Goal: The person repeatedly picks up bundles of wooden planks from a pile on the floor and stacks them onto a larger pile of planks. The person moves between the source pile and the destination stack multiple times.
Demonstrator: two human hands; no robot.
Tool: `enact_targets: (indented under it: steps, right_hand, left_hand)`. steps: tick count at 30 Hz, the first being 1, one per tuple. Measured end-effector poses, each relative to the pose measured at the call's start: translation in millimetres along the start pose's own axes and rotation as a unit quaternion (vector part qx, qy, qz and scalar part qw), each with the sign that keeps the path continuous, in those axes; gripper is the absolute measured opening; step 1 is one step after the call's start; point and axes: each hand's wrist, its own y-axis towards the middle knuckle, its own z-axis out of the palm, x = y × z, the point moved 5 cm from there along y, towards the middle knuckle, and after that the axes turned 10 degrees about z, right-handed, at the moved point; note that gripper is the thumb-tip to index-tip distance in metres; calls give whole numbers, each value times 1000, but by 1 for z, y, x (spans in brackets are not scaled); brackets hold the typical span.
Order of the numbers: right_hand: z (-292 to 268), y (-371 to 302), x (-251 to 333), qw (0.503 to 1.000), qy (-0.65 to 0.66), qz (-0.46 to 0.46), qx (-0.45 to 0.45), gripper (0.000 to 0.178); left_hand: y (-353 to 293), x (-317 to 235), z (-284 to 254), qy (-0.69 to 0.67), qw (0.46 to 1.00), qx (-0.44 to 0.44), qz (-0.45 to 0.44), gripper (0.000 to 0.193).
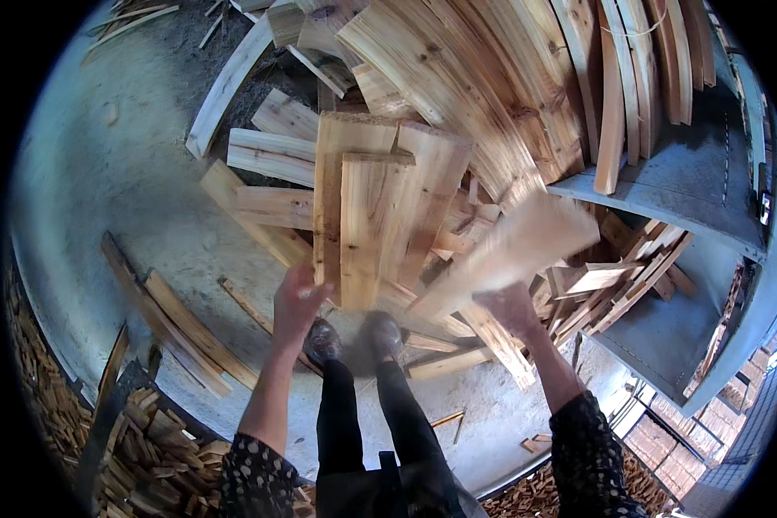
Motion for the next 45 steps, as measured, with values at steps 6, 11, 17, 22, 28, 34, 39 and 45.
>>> enact_targets:
  steps: [6, 11, 17, 22, 28, 34, 39, 45]
  right_hand:
    - [43, 49, 4, 996, -62, 23, -60, 43]
    - [80, 78, -20, 994, -86, 15, -65, 58]
    - [109, 109, -64, 961, 272, 9, -52, 56]
    - [112, 68, -37, 982, 183, 12, 41, 46]
    - [85, -22, -25, 976, 195, 61, 72, 70]
    - [122, -31, 122, 937, 252, -124, 206, 39]
    - [161, 6, 167, 944, -14, -288, 162, 59]
    - [182, 55, 185, 935, -40, -339, 91, 58]
  left_hand:
    - [52, -29, 25, 49, 993, 54, 90, 70]
    - [65, 1, 25, -74, 996, 57, -12, 70]
    - [77, 37, 37, -85, 985, 152, 5, 50]
    - [28, 51, 49, -151, 988, 9, 16, 40]
    - [-44, 8, 32, -22, 993, 78, 90, 47]
    - [-132, 6, -8, -500, 845, -169, -83, 62]
    - [-138, 21, -21, -494, 855, -148, 63, 67]
    - [-73, 35, -52, -394, 880, -223, 143, 53]
